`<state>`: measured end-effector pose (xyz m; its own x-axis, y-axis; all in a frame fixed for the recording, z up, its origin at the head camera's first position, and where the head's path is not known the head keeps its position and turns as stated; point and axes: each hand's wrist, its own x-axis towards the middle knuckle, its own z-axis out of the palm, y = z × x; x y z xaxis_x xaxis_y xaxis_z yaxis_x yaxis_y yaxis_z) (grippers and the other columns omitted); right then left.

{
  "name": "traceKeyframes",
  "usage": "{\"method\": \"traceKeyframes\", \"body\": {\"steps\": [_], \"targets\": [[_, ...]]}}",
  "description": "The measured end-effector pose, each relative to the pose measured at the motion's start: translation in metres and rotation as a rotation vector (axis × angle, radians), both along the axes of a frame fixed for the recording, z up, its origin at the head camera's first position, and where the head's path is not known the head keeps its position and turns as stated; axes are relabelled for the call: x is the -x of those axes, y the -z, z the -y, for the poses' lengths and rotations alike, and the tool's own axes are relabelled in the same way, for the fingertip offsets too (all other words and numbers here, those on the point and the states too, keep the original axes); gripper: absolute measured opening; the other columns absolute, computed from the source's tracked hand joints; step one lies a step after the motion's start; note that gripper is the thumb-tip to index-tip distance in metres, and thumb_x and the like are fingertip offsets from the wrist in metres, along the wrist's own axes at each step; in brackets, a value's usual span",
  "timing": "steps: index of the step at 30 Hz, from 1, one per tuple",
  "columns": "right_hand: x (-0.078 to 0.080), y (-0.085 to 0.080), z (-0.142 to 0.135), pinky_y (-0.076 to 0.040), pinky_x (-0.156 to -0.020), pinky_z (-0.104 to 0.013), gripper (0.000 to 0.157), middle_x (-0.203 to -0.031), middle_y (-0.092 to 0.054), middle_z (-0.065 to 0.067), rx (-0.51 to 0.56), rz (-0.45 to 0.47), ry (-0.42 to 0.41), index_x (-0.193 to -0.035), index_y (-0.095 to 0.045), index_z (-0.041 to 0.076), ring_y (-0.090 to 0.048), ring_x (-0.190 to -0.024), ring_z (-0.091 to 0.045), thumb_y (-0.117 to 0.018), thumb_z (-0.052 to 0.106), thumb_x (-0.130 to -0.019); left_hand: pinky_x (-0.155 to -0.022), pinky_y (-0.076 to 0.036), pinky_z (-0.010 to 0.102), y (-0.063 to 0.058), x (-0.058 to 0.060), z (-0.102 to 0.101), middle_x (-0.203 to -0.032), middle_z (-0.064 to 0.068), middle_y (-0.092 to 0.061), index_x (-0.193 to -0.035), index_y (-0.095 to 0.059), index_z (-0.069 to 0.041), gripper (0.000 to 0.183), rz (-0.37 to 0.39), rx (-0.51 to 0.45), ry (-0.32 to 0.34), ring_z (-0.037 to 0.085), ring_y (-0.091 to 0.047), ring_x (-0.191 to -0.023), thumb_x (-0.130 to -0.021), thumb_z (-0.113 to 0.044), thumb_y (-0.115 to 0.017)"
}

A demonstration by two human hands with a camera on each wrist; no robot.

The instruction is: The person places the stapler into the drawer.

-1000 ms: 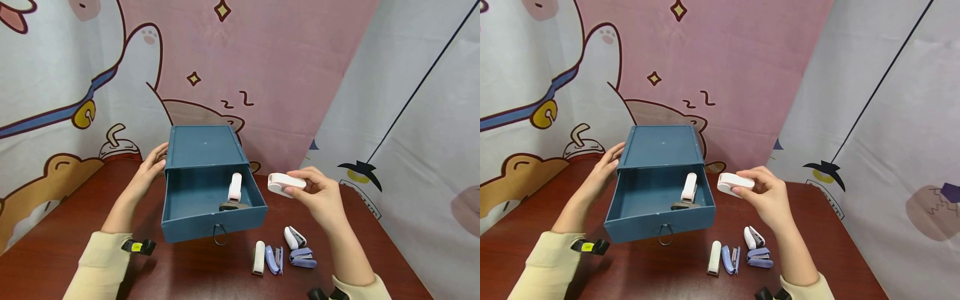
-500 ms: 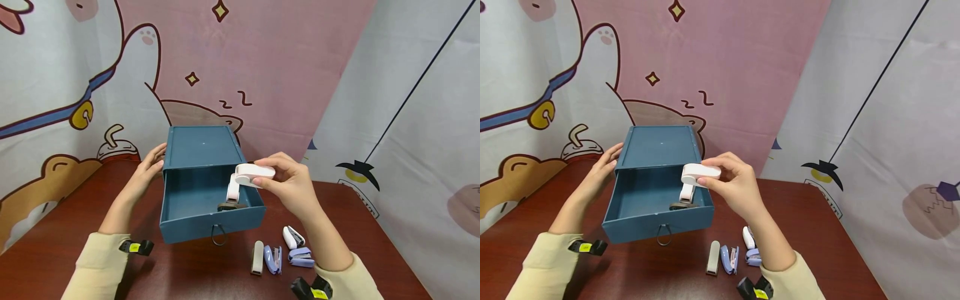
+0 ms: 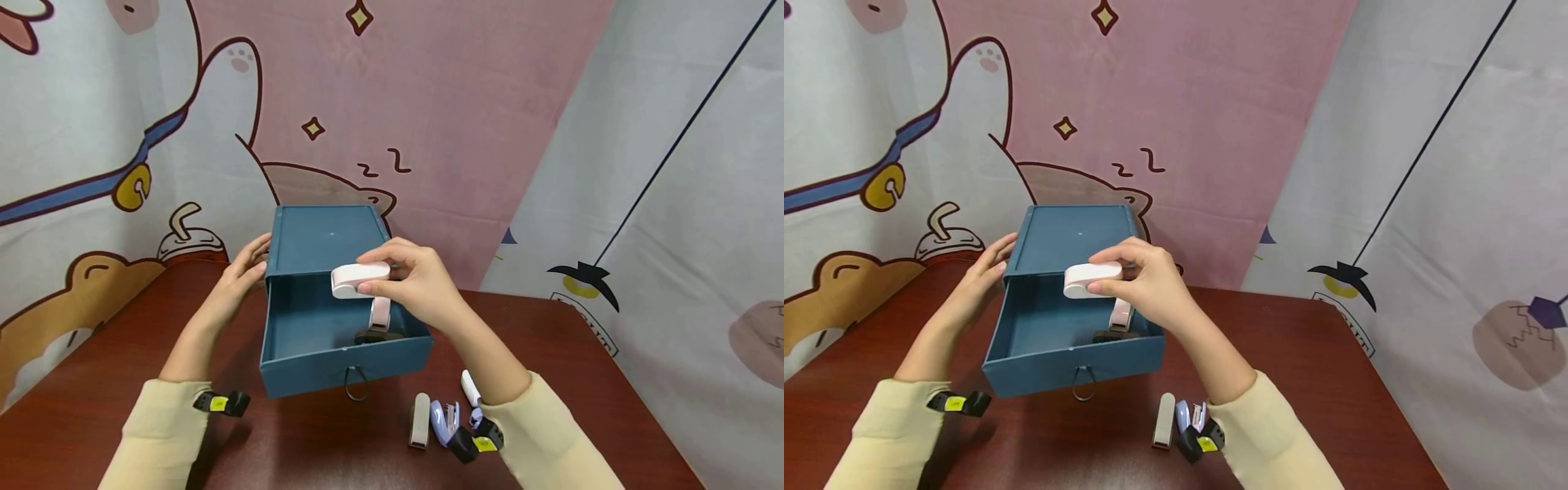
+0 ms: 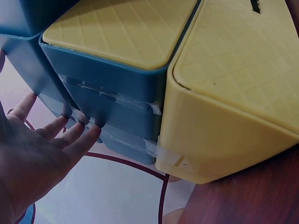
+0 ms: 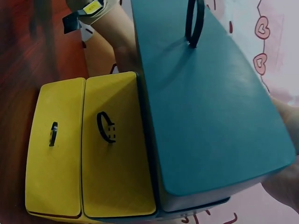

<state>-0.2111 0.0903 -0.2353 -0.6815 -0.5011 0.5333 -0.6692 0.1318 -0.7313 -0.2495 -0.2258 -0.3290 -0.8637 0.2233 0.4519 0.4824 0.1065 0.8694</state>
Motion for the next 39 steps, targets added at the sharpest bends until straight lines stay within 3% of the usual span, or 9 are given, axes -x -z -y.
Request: {"method": "traceKeyframes", "body": {"steps": [13,18,21,30,35,39], "targets": [[0.012,0.008,0.015,-0.053,-0.071,-0.033,0.029,-0.103,-0.062,-0.003,-0.14,0.103,-0.058,-0.104,-0.073,0.006,-0.062,-0.083,-0.02,-0.08,0.007,-0.076,-0.097,-0.036,0.035,-0.001,0.0,0.0,-0.154,0.013,-0.023,-0.154,-0.022,-0.017,0.053,-0.002,0.008,-0.006,0.027,-0.031,-0.133,-0.103,-0.023,-0.039],[0.011,0.008,0.015,-0.053,-0.071,-0.031,0.031,-0.1,-0.062,-0.004,-0.223,0.098,-0.066,-0.106,-0.073,0.007,-0.063,-0.083,-0.017,-0.08,0.011,-0.077,-0.096,-0.037,0.03,-0.001,0.001,0.0,-0.154,0.014,-0.023,-0.154,-0.021,-0.016,0.054,-0.01,0.008,-0.004,0.028,-0.031,-0.133,-0.103,-0.022,-0.038],[0.01,0.009,0.013,-0.053,-0.074,-0.029,0.03,-0.099,-0.062,-0.006,-0.249,0.081,-0.07,-0.107,-0.072,0.006,-0.063,-0.085,-0.014,-0.08,0.012,-0.078,-0.097,-0.036,0.033,0.0,0.0,0.0,-0.154,0.014,-0.022,-0.154,-0.021,-0.016,0.054,-0.009,0.009,-0.001,0.027,-0.031,-0.133,-0.103,-0.022,-0.038],[0.008,0.011,0.009,-0.05,-0.082,-0.03,0.026,-0.105,-0.065,-0.007,-0.195,0.029,-0.061,-0.108,-0.072,0.007,-0.061,-0.094,-0.014,-0.076,0.013,-0.083,-0.098,-0.035,0.039,0.001,0.0,-0.001,-0.154,0.013,-0.022,-0.154,-0.02,-0.016,0.054,0.0,0.014,-0.008,0.028,-0.031,-0.133,-0.103,-0.023,-0.038],[-0.001,0.005,0.002,-0.05,-0.083,-0.03,0.026,-0.107,-0.065,0.0,-0.187,-0.021,-0.048,-0.11,-0.071,0.01,-0.06,-0.096,-0.012,-0.074,0.015,-0.086,-0.099,-0.034,0.041,0.001,0.0,-0.001,-0.154,0.012,-0.022,-0.154,-0.021,-0.016,0.054,0.003,0.016,-0.009,0.029,-0.03,-0.134,-0.103,-0.023,-0.038],[-0.01,0.002,-0.003,-0.05,-0.083,-0.031,0.028,-0.107,-0.064,-0.004,-0.151,-0.076,-0.031,-0.112,-0.069,0.007,-0.059,-0.096,-0.013,-0.073,0.014,-0.086,-0.099,-0.035,0.04,0.002,0.001,0.0,-0.154,0.013,-0.023,-0.154,-0.021,-0.016,0.054,-0.006,0.013,-0.008,0.03,-0.03,-0.133,-0.103,-0.023,-0.038]]}}
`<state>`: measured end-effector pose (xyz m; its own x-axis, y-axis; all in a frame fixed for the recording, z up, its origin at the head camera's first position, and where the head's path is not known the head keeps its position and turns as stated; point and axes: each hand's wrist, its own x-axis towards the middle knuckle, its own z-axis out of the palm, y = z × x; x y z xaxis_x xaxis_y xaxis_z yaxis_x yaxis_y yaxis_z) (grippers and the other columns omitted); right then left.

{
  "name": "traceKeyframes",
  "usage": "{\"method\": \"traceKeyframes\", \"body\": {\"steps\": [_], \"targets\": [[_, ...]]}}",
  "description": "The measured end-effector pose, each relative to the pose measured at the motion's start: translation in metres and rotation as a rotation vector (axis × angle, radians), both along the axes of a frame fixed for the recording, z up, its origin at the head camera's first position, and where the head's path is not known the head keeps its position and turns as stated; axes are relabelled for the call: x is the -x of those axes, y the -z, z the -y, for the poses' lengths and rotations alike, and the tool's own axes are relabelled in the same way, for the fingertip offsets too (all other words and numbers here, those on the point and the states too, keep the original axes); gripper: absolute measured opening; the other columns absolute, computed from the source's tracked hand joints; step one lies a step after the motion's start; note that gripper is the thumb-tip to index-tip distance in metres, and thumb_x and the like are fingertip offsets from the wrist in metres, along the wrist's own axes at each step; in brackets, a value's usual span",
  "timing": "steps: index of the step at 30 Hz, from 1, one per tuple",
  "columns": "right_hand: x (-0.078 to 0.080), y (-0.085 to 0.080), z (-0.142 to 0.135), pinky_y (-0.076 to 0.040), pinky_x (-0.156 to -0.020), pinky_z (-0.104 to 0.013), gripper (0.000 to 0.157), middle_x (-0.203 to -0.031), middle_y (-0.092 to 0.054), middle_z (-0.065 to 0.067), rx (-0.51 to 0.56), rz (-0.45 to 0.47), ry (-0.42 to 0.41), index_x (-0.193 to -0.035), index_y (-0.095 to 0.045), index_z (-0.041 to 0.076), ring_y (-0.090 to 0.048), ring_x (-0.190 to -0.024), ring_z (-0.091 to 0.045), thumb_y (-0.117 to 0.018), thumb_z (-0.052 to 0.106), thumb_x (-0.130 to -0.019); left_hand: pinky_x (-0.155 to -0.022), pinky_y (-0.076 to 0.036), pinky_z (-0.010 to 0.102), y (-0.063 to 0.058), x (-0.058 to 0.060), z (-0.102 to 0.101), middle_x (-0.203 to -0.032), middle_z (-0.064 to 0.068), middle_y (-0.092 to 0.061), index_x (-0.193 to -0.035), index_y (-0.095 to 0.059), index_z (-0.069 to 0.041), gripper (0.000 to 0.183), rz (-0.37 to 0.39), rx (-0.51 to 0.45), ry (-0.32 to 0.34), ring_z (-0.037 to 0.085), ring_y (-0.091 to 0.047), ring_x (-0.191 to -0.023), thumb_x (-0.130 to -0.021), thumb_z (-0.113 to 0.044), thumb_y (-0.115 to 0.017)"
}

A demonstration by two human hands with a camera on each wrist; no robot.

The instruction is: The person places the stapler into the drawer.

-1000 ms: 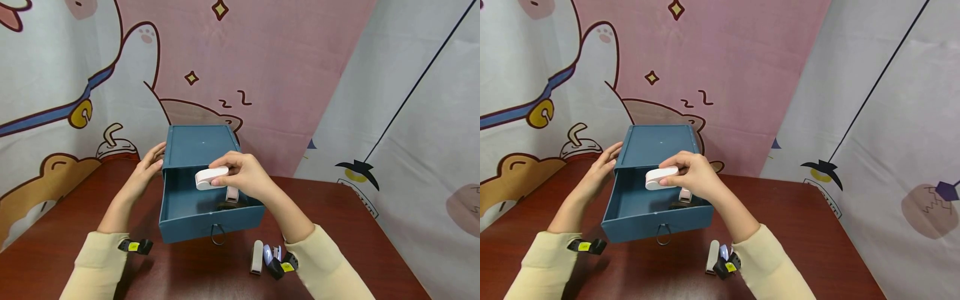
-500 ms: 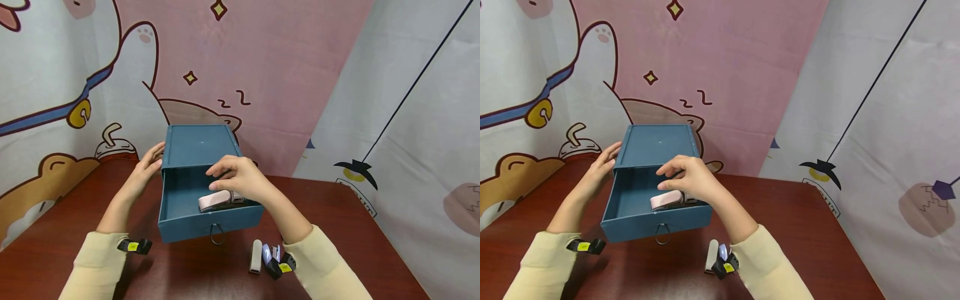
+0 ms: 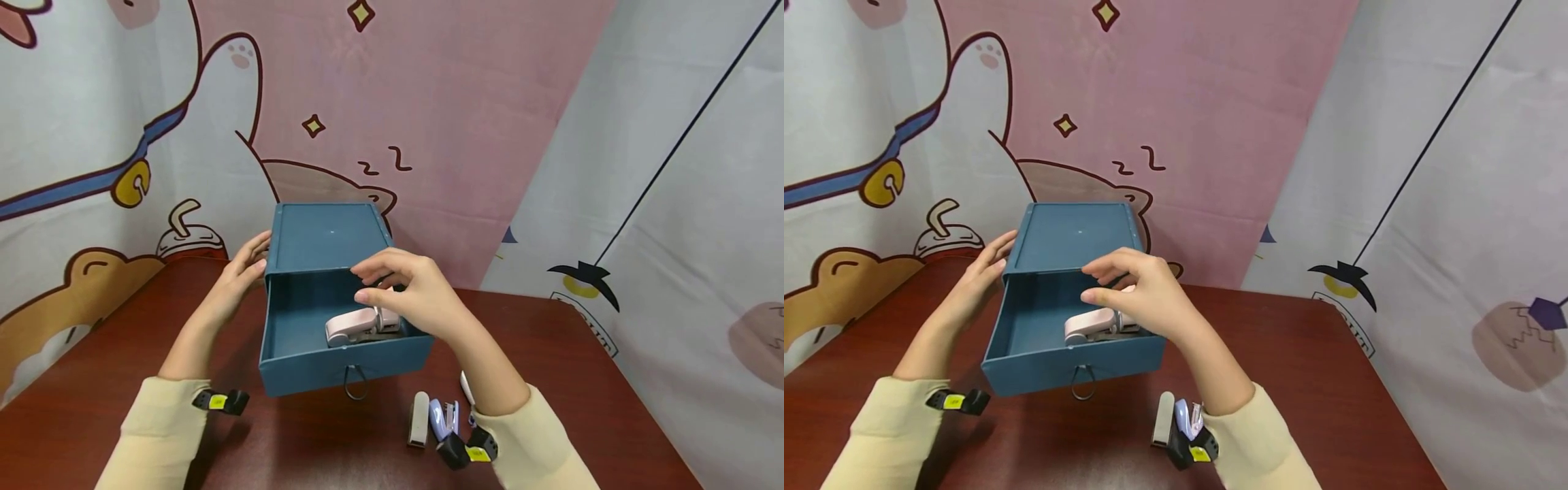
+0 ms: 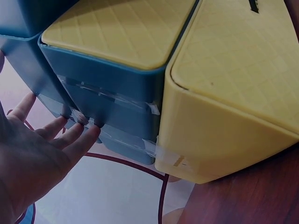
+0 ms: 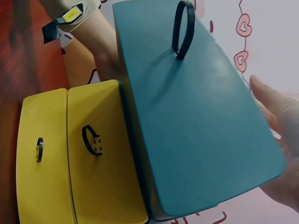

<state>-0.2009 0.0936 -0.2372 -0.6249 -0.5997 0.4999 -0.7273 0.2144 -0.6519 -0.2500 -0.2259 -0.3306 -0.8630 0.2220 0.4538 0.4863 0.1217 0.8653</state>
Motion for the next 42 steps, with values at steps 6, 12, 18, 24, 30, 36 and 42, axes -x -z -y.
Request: {"method": "traceKeyframes", "body": {"steps": [6,12,18,24,30,36,42], "targets": [[-0.016,0.003,-0.008,-0.051,-0.076,-0.032,0.026,-0.105,-0.065,-0.002,0.087,-0.064,0.039,-0.11,-0.07,0.007,-0.06,-0.091,-0.021,-0.074,0.009,-0.084,-0.096,-0.037,0.033,0.0,0.0,0.0,-0.154,0.013,-0.023,-0.154,-0.021,-0.016,0.054,-0.012,-0.003,0.004,0.03,-0.03,-0.133,-0.103,-0.022,-0.038],[-0.029,0.013,-0.013,-0.048,-0.062,-0.029,0.027,-0.099,-0.066,-0.001,0.154,-0.148,0.085,-0.108,-0.072,0.008,-0.058,-0.082,-0.015,-0.076,0.005,-0.081,-0.096,-0.037,0.032,0.0,0.0,-0.001,-0.154,0.013,-0.023,-0.154,-0.021,-0.016,0.054,-0.011,0.0,0.003,0.03,-0.031,-0.133,-0.103,-0.022,-0.038],[-0.039,0.022,-0.016,-0.047,-0.057,-0.028,0.031,-0.094,-0.066,-0.006,0.255,-0.249,0.028,-0.106,-0.07,0.004,-0.057,-0.076,-0.015,-0.076,-0.005,-0.077,-0.097,-0.037,0.035,0.0,0.001,-0.001,-0.154,0.013,-0.023,-0.154,-0.021,-0.016,0.054,-0.014,0.007,0.002,0.031,-0.031,-0.133,-0.103,-0.022,-0.038],[-0.047,0.034,-0.019,-0.038,-0.049,-0.023,0.023,-0.081,-0.06,-0.002,0.329,-0.299,-0.024,-0.104,-0.069,0.003,-0.047,-0.061,-0.011,-0.075,0.011,-0.084,-0.1,-0.034,0.047,0.0,0.0,-0.001,-0.154,0.013,-0.024,-0.154,-0.021,-0.015,0.054,-0.016,0.014,-0.006,0.033,-0.03,-0.133,-0.103,-0.022,-0.038],[-0.053,0.046,-0.021,-0.039,-0.047,-0.022,0.022,-0.076,-0.06,-0.003,0.386,-0.326,-0.055,-0.106,-0.07,0.005,-0.048,-0.058,-0.009,-0.074,0.012,-0.085,-0.101,-0.033,0.048,0.001,0.001,0.0,-0.154,0.013,-0.024,-0.154,-0.021,-0.015,0.054,-0.017,0.011,-0.006,0.033,-0.03,-0.133,-0.103,-0.022,-0.038],[-0.058,0.06,-0.019,-0.033,-0.04,-0.018,0.019,-0.073,-0.061,-0.004,0.392,-0.303,-0.059,-0.102,-0.069,0.004,-0.047,-0.052,-0.008,-0.072,0.014,-0.087,-0.096,-0.037,0.032,0.002,0.001,0.0,-0.154,0.014,-0.023,-0.154,-0.021,-0.015,0.054,-0.018,0.006,-0.004,0.031,-0.031,-0.133,-0.103,-0.023,-0.038],[-0.06,0.076,-0.015,-0.03,-0.038,-0.014,0.02,-0.073,-0.064,-0.005,0.335,-0.26,-0.096,-0.102,-0.066,0.003,-0.046,-0.047,-0.006,-0.073,0.014,-0.086,-0.097,-0.036,0.037,0.001,0.001,0.0,-0.154,0.014,-0.023,-0.154,-0.021,-0.015,0.054,-0.015,0.009,-0.008,0.032,-0.03,-0.133,-0.103,-0.023,-0.038]]}}
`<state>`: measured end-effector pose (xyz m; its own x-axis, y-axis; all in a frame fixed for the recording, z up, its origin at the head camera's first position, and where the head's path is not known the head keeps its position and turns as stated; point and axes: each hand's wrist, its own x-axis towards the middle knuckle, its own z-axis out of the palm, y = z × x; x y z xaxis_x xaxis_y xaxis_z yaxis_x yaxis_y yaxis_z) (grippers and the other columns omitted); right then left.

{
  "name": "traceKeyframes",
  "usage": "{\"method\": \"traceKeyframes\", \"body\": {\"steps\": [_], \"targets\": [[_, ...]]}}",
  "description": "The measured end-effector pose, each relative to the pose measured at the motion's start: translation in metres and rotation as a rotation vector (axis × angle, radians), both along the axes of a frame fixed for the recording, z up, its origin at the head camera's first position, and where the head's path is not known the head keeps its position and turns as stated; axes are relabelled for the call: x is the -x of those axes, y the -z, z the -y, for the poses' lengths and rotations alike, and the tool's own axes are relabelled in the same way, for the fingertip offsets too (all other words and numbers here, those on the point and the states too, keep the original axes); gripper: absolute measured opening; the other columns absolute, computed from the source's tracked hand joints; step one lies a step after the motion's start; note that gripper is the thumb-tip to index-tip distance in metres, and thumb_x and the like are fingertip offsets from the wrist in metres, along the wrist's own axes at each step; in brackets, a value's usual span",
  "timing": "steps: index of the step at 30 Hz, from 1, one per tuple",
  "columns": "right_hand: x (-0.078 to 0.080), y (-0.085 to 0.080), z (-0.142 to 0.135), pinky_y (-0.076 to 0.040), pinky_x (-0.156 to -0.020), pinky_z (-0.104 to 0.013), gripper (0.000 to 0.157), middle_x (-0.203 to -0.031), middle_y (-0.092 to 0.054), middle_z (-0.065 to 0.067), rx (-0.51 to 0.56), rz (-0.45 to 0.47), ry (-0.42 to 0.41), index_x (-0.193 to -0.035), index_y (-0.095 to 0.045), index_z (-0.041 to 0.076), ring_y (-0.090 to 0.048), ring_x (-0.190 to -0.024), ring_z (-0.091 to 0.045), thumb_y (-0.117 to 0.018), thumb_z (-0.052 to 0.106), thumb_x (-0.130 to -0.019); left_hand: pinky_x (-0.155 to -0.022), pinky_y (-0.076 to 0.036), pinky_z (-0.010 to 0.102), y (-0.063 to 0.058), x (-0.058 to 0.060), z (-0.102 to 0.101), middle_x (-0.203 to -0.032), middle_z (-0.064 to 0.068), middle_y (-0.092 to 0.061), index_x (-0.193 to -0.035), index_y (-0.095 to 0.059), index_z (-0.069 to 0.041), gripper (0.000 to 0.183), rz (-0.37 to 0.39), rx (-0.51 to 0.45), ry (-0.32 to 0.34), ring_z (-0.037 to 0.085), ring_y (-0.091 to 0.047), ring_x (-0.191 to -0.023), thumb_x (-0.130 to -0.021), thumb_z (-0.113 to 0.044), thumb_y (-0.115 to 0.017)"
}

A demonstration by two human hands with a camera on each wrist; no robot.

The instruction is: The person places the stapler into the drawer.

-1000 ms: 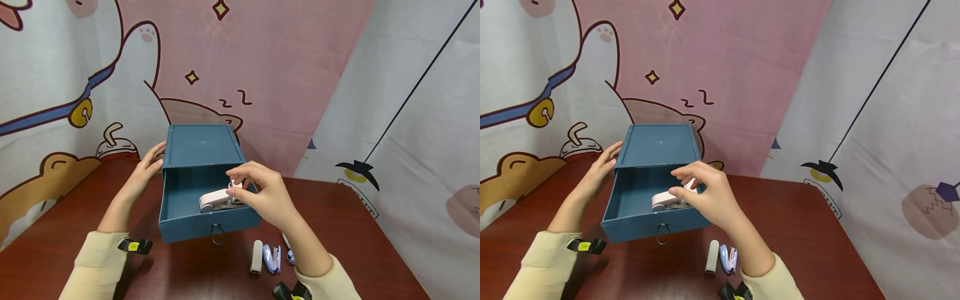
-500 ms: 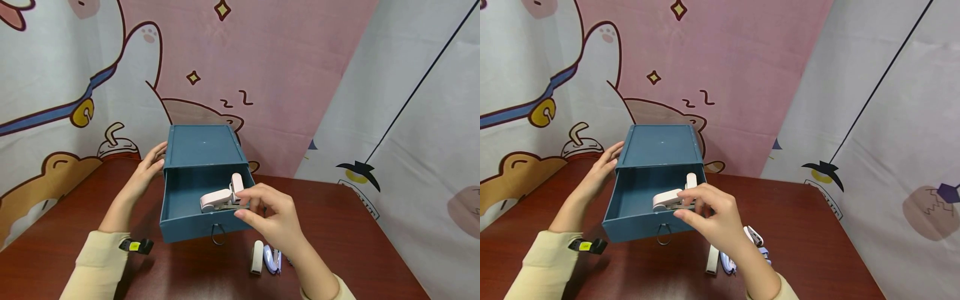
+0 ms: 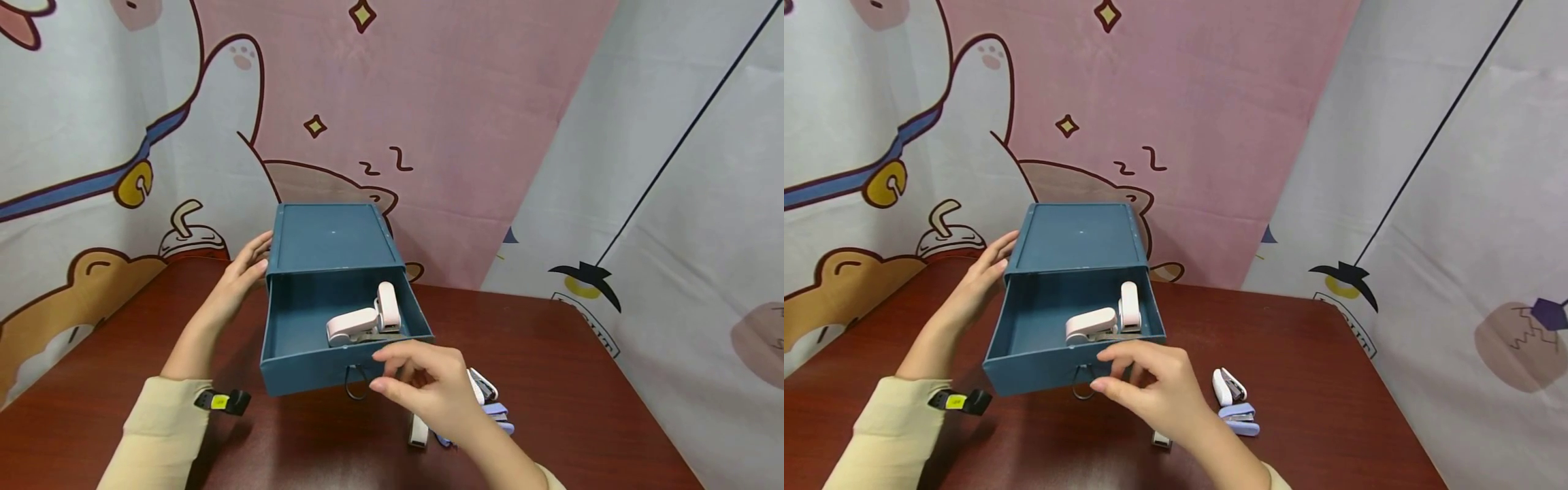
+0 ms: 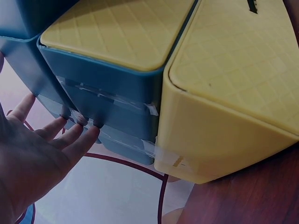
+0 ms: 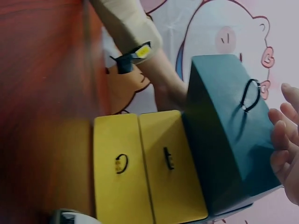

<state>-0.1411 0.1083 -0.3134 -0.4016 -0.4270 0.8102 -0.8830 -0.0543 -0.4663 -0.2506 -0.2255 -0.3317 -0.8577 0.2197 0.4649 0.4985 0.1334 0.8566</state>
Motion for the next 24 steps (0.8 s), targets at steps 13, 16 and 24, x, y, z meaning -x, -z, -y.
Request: {"method": "traceKeyframes", "body": {"steps": [13,16,24], "targets": [[-0.003,0.022,0.01,-0.049,-0.049,-0.02,0.03,-0.077,-0.068,-0.01,-0.134,0.139,-0.049,-0.094,-0.061,0.004,-0.059,-0.054,-0.005,-0.078,-0.009,-0.072,-0.095,-0.038,0.03,0.0,0.0,-0.001,-0.154,0.014,-0.023,-0.154,-0.021,-0.015,0.055,-0.002,-0.006,0.0,0.031,-0.031,-0.133,-0.103,-0.023,-0.038],[-0.004,0.021,0.014,-0.048,-0.049,-0.019,0.025,-0.078,-0.068,-0.008,-0.116,0.137,-0.047,-0.088,-0.061,0.007,-0.058,-0.054,-0.005,-0.077,-0.007,-0.075,-0.095,-0.037,0.03,0.0,0.0,-0.001,-0.154,0.014,-0.023,-0.154,-0.021,-0.015,0.055,-0.003,-0.01,-0.001,0.031,-0.031,-0.133,-0.103,-0.023,-0.039],[-0.005,0.02,0.018,-0.048,-0.051,-0.018,0.021,-0.079,-0.068,0.001,-0.11,0.099,0.0,-0.08,-0.058,0.014,-0.055,-0.06,0.0,-0.075,0.001,-0.079,-0.098,-0.036,0.04,0.001,0.001,-0.001,-0.154,0.014,-0.024,-0.154,-0.022,-0.016,0.054,-0.004,-0.012,-0.002,0.03,-0.032,-0.132,-0.103,-0.023,-0.038]]}}
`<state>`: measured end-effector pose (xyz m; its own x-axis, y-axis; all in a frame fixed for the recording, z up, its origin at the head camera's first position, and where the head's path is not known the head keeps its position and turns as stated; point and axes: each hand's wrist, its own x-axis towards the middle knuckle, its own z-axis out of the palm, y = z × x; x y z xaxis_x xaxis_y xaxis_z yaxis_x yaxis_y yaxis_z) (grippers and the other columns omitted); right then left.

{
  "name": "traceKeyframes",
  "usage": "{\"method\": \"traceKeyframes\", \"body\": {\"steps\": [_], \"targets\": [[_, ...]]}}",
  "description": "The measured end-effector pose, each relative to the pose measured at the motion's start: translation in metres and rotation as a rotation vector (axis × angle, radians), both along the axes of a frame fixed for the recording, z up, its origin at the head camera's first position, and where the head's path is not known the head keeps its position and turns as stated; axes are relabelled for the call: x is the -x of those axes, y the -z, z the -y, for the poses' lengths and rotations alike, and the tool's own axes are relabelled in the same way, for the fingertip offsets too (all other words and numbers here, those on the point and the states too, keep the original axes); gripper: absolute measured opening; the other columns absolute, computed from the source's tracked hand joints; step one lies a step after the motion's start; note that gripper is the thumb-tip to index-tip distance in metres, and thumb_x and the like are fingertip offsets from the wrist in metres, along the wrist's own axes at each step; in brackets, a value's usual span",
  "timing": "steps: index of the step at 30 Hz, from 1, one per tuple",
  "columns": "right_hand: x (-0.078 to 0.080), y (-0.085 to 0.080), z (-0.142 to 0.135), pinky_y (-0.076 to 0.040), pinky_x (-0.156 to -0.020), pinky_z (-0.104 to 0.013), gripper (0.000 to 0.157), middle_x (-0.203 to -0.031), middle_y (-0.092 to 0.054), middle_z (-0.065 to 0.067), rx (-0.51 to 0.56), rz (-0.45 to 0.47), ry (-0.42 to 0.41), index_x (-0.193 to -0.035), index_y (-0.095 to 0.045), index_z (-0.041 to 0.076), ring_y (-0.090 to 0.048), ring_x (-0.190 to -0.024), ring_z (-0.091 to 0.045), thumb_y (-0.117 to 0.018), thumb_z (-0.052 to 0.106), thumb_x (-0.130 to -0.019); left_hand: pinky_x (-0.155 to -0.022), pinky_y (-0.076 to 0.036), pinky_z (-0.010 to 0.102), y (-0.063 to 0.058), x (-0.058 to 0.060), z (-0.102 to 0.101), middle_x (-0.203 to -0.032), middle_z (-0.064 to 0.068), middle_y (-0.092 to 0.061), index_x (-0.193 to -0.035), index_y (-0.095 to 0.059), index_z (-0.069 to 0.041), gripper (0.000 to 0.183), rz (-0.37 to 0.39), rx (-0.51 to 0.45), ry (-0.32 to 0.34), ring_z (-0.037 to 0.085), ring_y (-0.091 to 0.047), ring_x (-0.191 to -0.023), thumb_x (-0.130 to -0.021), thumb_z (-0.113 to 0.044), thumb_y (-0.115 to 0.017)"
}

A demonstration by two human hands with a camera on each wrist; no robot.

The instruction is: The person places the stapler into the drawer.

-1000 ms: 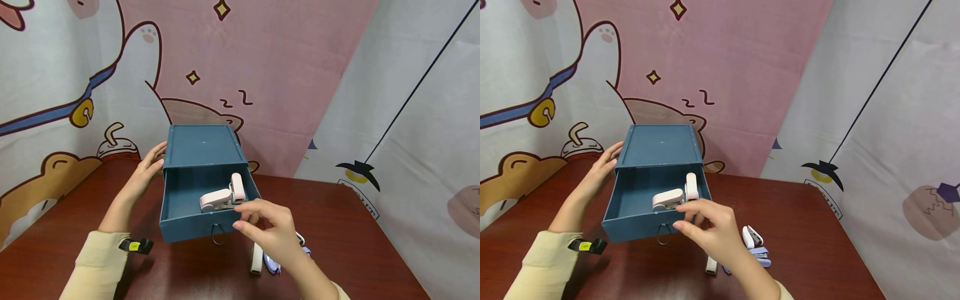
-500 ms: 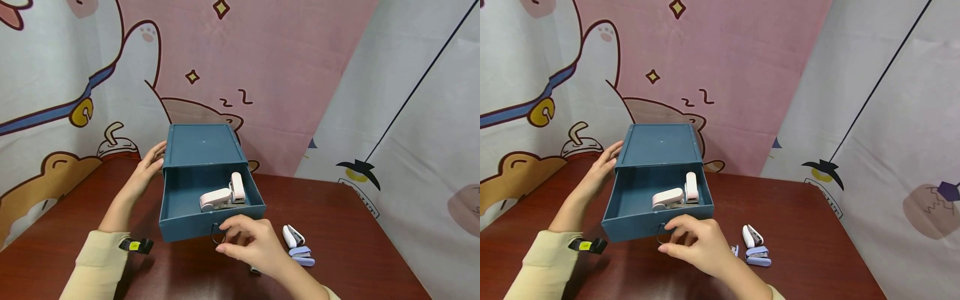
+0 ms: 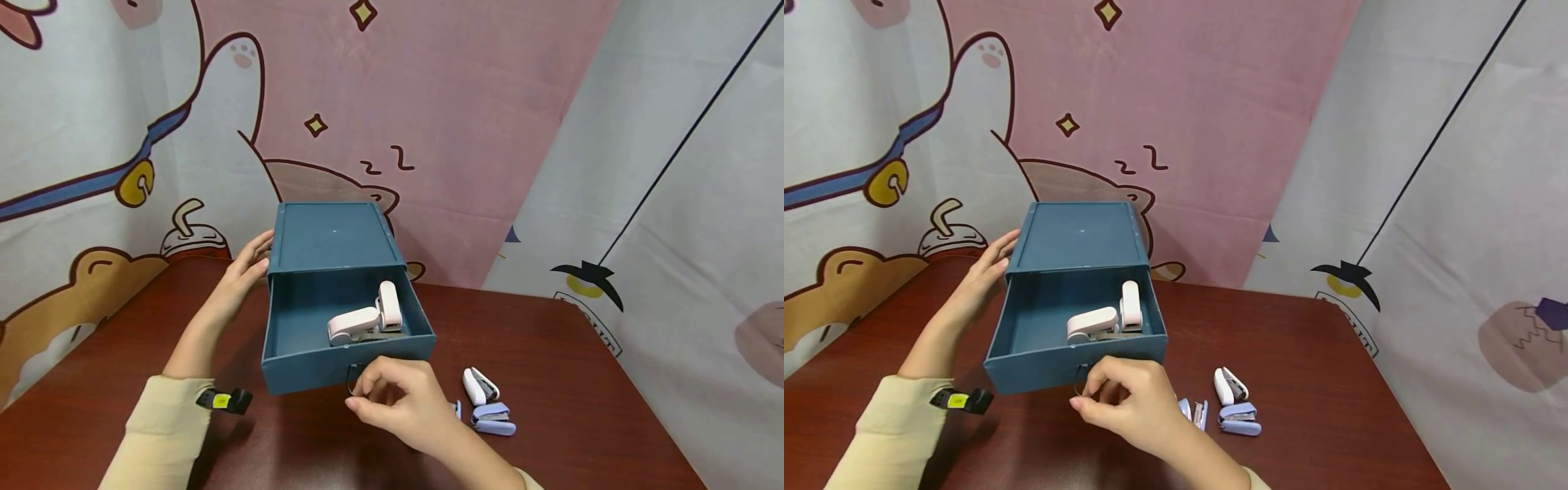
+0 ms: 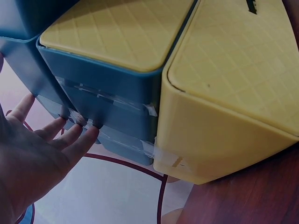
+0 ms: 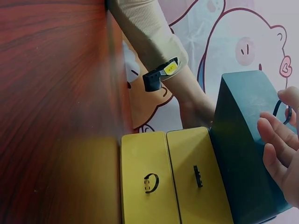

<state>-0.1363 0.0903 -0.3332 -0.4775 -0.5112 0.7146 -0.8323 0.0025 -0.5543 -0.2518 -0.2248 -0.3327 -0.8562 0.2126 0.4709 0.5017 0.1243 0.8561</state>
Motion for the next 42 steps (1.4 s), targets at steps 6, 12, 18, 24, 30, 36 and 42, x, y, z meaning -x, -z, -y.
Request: {"method": "traceKeyframes", "body": {"steps": [6,12,18,24,30,36,42], "targets": [[0.001,-0.003,0.003,-0.048,-0.049,-0.019,0.022,-0.076,-0.066,0.002,0.027,0.006,0.025,-0.078,-0.058,0.015,-0.054,-0.06,-0.002,-0.074,0.001,-0.08,-0.098,-0.036,0.039,0.0,0.0,-0.001,-0.153,0.015,-0.024,-0.153,-0.022,-0.015,0.054,-0.004,-0.009,0.006,0.029,-0.033,-0.131,-0.103,-0.022,-0.038],[0.006,-0.006,0.007,-0.05,-0.052,-0.025,0.021,-0.076,-0.065,0.003,0.026,0.101,0.068,-0.077,-0.058,0.015,-0.056,-0.06,-0.006,-0.075,0.004,-0.081,-0.099,-0.035,0.043,-0.001,-0.001,-0.001,-0.154,0.014,-0.024,-0.154,-0.022,-0.016,0.054,0.01,-0.009,0.002,0.03,-0.033,-0.132,-0.103,-0.023,-0.038],[0.02,-0.006,0.016,-0.05,-0.053,-0.028,0.018,-0.075,-0.065,0.001,0.016,0.158,0.108,-0.078,-0.059,0.012,-0.055,-0.06,-0.01,-0.075,0.004,-0.081,-0.101,-0.031,0.051,0.0,-0.002,0.001,-0.155,0.013,-0.022,-0.154,-0.02,-0.017,0.054,0.03,-0.011,0.005,0.031,-0.031,-0.133,-0.103,-0.025,-0.037],[0.028,-0.02,0.026,-0.05,-0.059,-0.03,0.019,-0.074,-0.063,-0.003,-0.011,0.232,0.156,-0.077,-0.057,0.007,-0.055,-0.064,-0.014,-0.073,-0.002,-0.081,-0.099,-0.036,0.039,0.001,-0.002,0.001,-0.155,0.014,-0.021,-0.154,-0.019,-0.017,0.054,0.029,-0.019,0.022,0.03,-0.033,-0.131,-0.103,-0.025,-0.037],[0.055,-0.011,0.032,-0.047,-0.059,-0.031,0.016,-0.077,-0.062,0.003,-0.009,0.28,0.167,-0.08,-0.058,0.011,-0.055,-0.067,-0.016,-0.073,0.011,-0.085,-0.095,-0.038,0.026,0.0,-0.003,0.0,-0.155,0.013,-0.021,-0.154,-0.019,-0.017,0.054,0.024,-0.028,0.033,0.026,-0.034,-0.131,-0.104,-0.024,-0.037],[0.073,-0.009,0.038,-0.046,-0.059,-0.03,0.016,-0.076,-0.059,0.003,-0.01,0.291,0.171,-0.082,-0.057,0.013,-0.054,-0.067,-0.017,-0.072,0.016,-0.087,-0.095,-0.038,0.028,0.001,-0.003,0.0,-0.155,0.013,-0.021,-0.154,-0.019,-0.018,0.055,0.031,-0.02,0.02,0.026,-0.034,-0.131,-0.103,-0.026,-0.037],[0.083,-0.01,0.041,-0.047,-0.062,-0.029,0.017,-0.075,-0.059,0.002,-0.014,0.311,0.19,-0.084,-0.056,0.013,-0.053,-0.068,-0.016,-0.072,0.017,-0.087,-0.094,-0.039,0.026,0.0,-0.003,0.001,-0.155,0.014,-0.02,-0.154,-0.019,-0.018,0.055,0.041,-0.019,0.012,0.029,-0.034,-0.131,-0.103,-0.027,-0.037]]}}
